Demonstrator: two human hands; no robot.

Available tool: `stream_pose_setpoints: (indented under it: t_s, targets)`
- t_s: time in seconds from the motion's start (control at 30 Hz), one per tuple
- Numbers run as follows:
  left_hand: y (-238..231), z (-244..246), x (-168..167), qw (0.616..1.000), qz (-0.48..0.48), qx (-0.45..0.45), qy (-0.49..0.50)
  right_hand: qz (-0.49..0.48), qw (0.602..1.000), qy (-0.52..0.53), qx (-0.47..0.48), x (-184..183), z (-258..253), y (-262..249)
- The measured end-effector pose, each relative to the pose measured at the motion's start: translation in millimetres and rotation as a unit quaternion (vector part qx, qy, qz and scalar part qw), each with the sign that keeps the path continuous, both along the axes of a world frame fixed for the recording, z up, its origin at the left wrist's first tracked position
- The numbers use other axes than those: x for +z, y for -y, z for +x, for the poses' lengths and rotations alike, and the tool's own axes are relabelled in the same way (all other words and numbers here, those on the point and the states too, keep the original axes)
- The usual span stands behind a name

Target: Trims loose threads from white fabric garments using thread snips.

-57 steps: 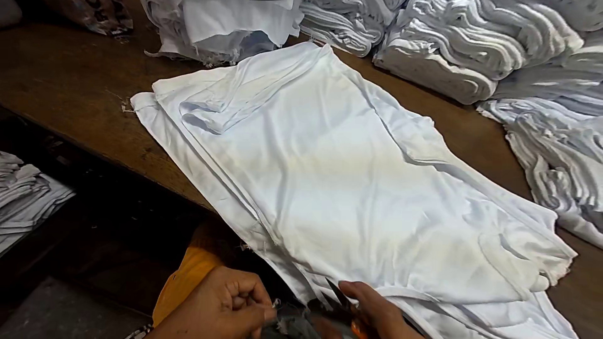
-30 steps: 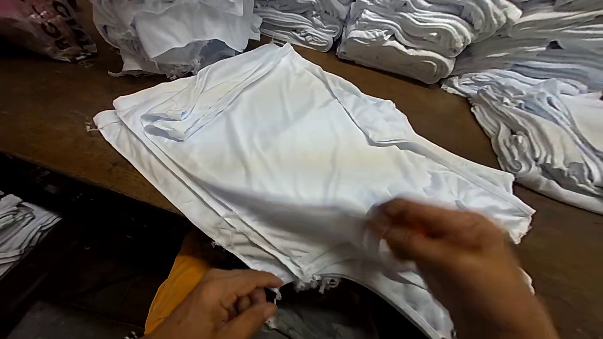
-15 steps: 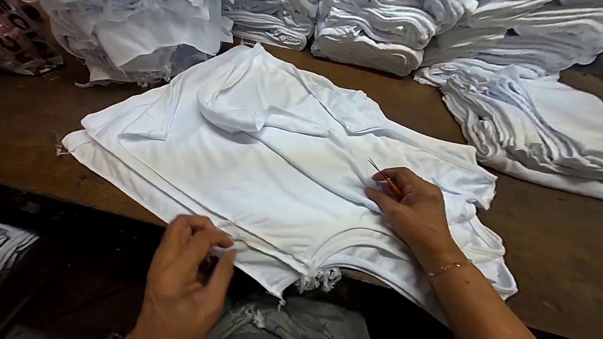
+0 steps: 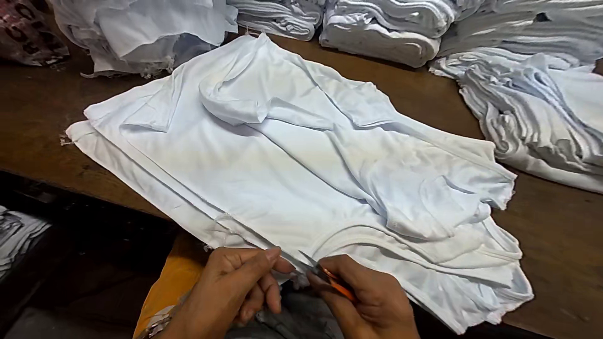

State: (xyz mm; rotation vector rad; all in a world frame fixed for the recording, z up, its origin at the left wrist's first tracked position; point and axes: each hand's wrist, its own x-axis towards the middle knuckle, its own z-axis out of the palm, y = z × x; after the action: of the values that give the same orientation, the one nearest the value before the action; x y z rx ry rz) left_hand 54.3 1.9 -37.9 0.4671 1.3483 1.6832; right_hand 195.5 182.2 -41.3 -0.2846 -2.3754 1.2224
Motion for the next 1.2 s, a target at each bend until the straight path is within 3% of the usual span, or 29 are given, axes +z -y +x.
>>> stream_pose_setpoints:
  t_s: [0.1, 0.27, 0.4, 0.57, 1.0, 1.2]
  targets:
    - [-6.7, 7.0, -0.5, 0.996, 0.014, -0.046, 0.073, -0.136, 0.99, 0.023, 0.024, 17.5, 15.6, 8.6]
    - [-27.1, 17.9, -0.7, 0.986, -0.021, -0.05, 0.155, -0.076, 0.997, 0.001, 0.022, 4.7, 21.7, 23.6]
    - [-29.5, 21.0, -3.8, 0.988, -0.024, -0.035, 0.15, -0.161, 0.986, 0.012, 0.028, 5.6, 28.0, 22.0]
    - [-9.4, 26.0, -11.6, 0.996, -0.001, -0.054, 0.069, -0.3, 0.942, 0.137, 0.058, 7.4, 48.9, -11.1]
    - [1.5, 23.7, -12.8, 0.993, 0.02, -0.08, 0.086, -0.267, 0.943, 0.178, 0.084, 6.5, 28.6, -9.0]
    - [0.6, 28.4, -16.3, 0.992, 0.025, -0.093, 0.084, -0.111, 0.979, 0.161, 0.056, 4.3, 25.1, -6.7]
